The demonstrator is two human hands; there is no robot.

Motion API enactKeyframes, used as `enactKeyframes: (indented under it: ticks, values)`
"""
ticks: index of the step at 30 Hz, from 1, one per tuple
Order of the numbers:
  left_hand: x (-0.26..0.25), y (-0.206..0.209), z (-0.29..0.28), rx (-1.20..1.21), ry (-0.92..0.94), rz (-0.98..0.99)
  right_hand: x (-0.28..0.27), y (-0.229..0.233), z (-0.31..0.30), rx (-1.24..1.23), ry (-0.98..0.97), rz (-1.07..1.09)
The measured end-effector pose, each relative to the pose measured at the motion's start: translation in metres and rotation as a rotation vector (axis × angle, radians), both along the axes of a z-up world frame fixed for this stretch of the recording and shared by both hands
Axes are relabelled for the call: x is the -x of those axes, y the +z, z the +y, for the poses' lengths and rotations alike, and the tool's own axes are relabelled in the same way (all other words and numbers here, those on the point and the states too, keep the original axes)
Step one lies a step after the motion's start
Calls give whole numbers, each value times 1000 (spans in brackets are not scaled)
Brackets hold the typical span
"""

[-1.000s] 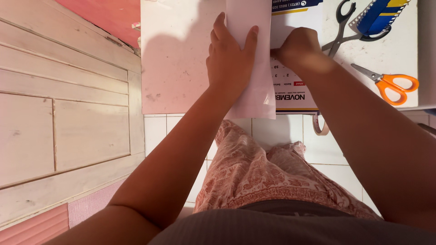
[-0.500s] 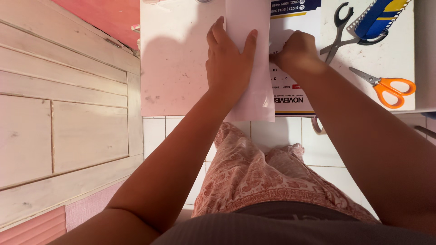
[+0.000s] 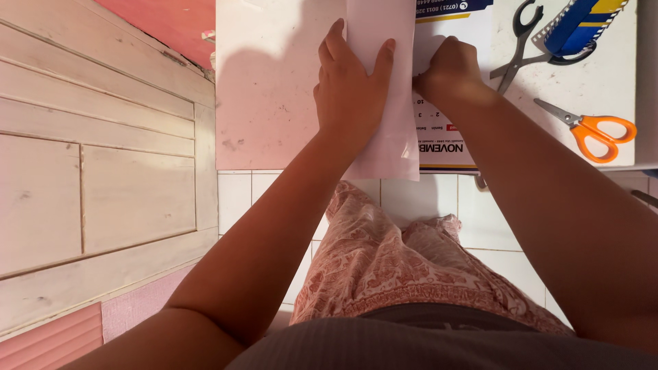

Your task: The person cuts a sheet of paper from a wall calendar roll using orange-handled scissors, then folds and tapes the cut sheet on a white table. The person repeats the cutting and folding process with another sheet.

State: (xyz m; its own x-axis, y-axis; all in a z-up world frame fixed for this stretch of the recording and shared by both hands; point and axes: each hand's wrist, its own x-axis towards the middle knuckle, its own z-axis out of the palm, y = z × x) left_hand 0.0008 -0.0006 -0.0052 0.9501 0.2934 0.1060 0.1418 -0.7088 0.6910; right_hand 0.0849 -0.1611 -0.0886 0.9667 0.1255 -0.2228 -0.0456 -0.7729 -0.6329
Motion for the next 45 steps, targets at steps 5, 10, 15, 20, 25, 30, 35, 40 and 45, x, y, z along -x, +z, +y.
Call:
enactKeyframes:
  ticks: [5, 10, 15, 20, 25, 30, 35, 40, 45]
  values:
    - [-1, -1, 0, 6, 2, 8, -1, -5, 0, -49, -112, 39]
    - [-1, -1, 0, 17, -1, 1, 0, -12, -3, -5, -77, 36]
    - [-1, 1, -1, 0, 7, 9, -3, -23, -14, 59, -15, -79]
    - [0, 8, -1, -8, 0, 32, -10, -33, -23, 146, 40, -156]
    - [2, 10, 1, 171, -33, 104, 2, -23, -33, 40, -24, -164]
    - [0, 9, 3, 250, -73, 53, 54, 12, -1, -414, -228, -340]
    - [-4, 3, 4, 288, -102, 1, 120, 47, 29, -448, -115, 49]
    - [-4, 1, 7, 240, -149, -54, 118, 52, 27, -879, 6, -18]
    - [-3, 3, 4, 279, -143, -3, 105, 39, 25, -891, -32, 96]
